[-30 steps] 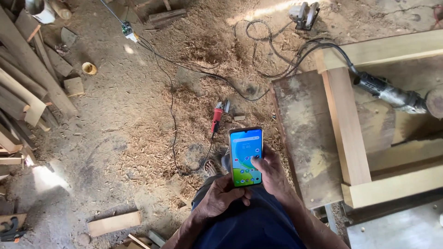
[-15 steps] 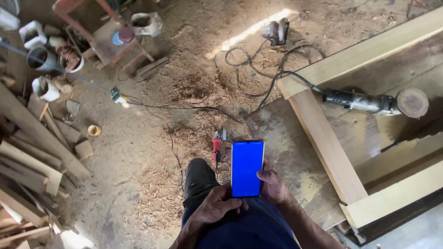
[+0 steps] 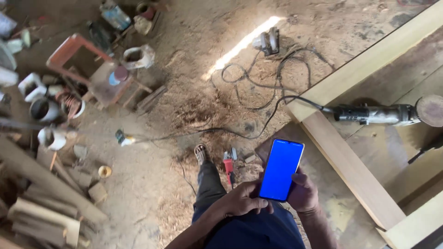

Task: Sanding a wooden frame with an angle grinder, applying glue to joints, and checking alignment with a square.

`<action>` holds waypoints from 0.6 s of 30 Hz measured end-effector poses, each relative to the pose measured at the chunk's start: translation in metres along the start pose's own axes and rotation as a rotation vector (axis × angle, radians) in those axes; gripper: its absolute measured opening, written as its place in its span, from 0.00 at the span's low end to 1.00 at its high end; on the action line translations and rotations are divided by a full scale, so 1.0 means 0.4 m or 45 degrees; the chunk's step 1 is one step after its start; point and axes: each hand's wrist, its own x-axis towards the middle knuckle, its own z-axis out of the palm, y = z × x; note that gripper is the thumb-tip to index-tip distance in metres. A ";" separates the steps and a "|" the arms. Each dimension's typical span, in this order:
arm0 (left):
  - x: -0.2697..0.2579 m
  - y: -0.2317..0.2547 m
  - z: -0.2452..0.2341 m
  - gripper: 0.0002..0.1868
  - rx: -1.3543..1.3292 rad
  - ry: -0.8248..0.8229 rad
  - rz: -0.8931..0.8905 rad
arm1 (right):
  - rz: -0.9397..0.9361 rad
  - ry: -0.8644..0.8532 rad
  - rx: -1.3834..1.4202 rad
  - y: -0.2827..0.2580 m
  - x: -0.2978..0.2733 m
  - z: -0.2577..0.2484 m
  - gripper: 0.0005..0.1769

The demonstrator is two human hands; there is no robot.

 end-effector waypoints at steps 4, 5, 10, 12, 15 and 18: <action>-0.040 0.093 -0.179 0.18 0.162 -0.050 -0.107 | -0.103 -0.212 0.109 0.045 0.106 0.216 0.48; -0.056 0.106 -0.233 0.13 0.203 0.002 -0.116 | 0.001 -0.135 0.180 0.090 0.142 0.221 0.46; -0.138 0.283 -0.440 0.07 0.607 0.233 0.124 | 0.213 -0.011 0.225 0.251 0.311 0.407 0.45; -0.162 0.301 -0.513 0.08 0.498 0.246 0.065 | 0.240 -0.178 0.303 0.263 0.349 0.550 0.42; -0.205 0.261 -0.592 0.11 0.305 0.307 -0.055 | 0.272 -0.309 0.333 0.308 0.399 0.585 0.46; -0.203 0.253 -0.667 0.13 0.135 0.377 -0.192 | 0.135 -0.207 0.378 0.240 0.397 0.646 0.47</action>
